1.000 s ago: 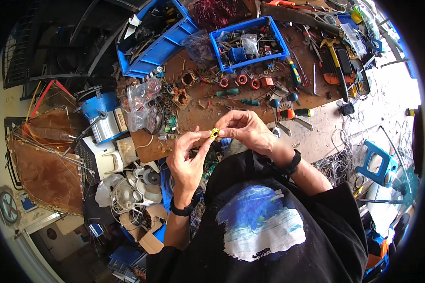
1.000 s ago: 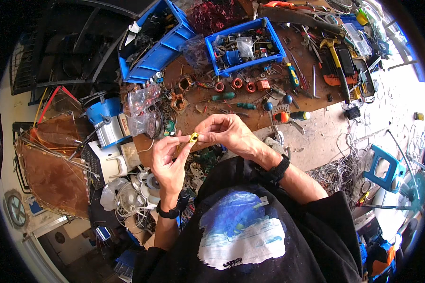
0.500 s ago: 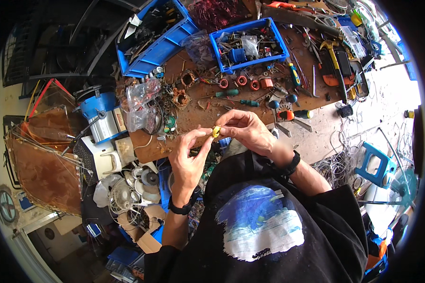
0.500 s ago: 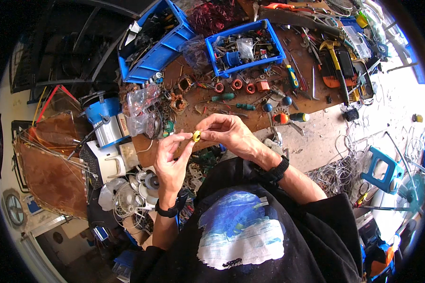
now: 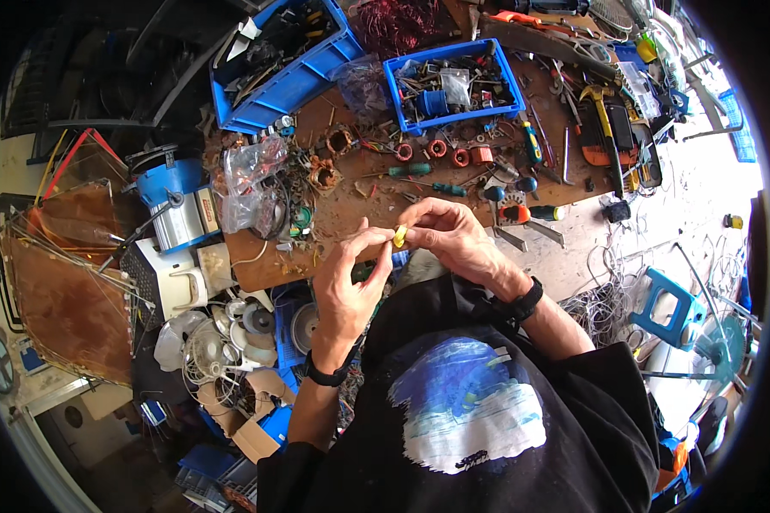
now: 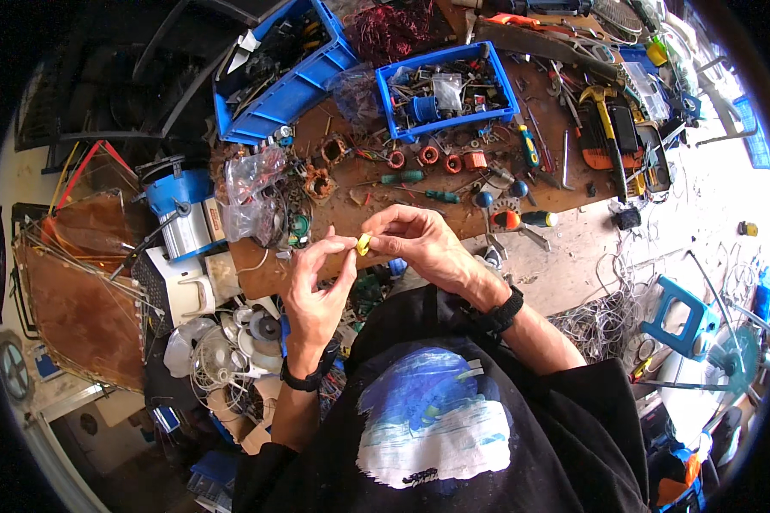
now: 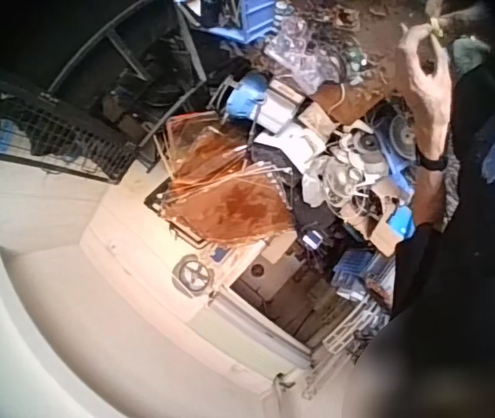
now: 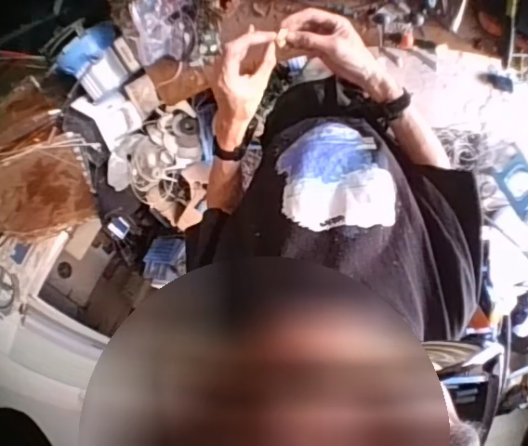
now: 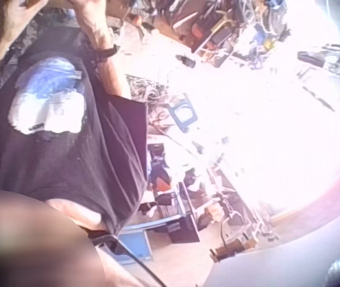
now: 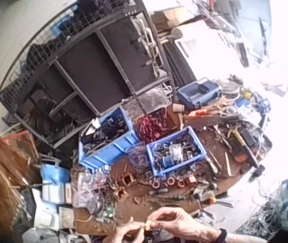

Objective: Breaking down electronic components to salvage copper coils and parts.

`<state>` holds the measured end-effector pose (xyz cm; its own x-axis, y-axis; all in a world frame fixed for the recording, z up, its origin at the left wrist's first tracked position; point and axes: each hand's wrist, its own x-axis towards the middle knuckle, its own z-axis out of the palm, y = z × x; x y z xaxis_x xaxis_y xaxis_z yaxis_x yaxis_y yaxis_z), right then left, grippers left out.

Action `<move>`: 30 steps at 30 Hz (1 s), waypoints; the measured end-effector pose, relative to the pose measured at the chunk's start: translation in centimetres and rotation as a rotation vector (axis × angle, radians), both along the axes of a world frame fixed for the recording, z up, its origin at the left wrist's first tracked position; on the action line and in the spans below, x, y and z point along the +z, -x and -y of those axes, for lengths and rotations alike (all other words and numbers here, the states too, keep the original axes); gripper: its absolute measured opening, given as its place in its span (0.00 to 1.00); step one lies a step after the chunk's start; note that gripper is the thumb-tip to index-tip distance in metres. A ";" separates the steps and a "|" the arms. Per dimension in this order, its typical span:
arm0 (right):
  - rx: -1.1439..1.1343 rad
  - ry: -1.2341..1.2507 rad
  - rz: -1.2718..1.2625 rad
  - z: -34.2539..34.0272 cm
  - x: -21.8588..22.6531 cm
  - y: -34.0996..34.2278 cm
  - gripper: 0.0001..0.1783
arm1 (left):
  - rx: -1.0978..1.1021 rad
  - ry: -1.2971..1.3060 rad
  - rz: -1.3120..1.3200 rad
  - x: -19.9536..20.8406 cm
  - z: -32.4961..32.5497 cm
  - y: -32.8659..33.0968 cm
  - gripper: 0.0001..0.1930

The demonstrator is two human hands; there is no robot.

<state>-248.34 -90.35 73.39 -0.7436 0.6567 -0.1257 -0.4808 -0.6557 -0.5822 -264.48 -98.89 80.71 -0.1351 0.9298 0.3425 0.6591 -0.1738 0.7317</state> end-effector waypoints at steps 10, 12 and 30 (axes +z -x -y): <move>-0.016 -0.145 0.140 0.3 2.1 -0.5 0.08 | 0.011 -0.146 -0.137 0.0 0.2 -0.2 0.18; -0.034 -0.180 0.135 0.3 1.9 -0.4 0.08 | 0.032 -0.146 -0.228 0.6 0.1 -0.4 0.18; -0.060 -0.244 0.284 -0.1 2.3 -0.5 0.07 | 0.185 0.052 -0.129 1.1 -0.8 -0.9 0.14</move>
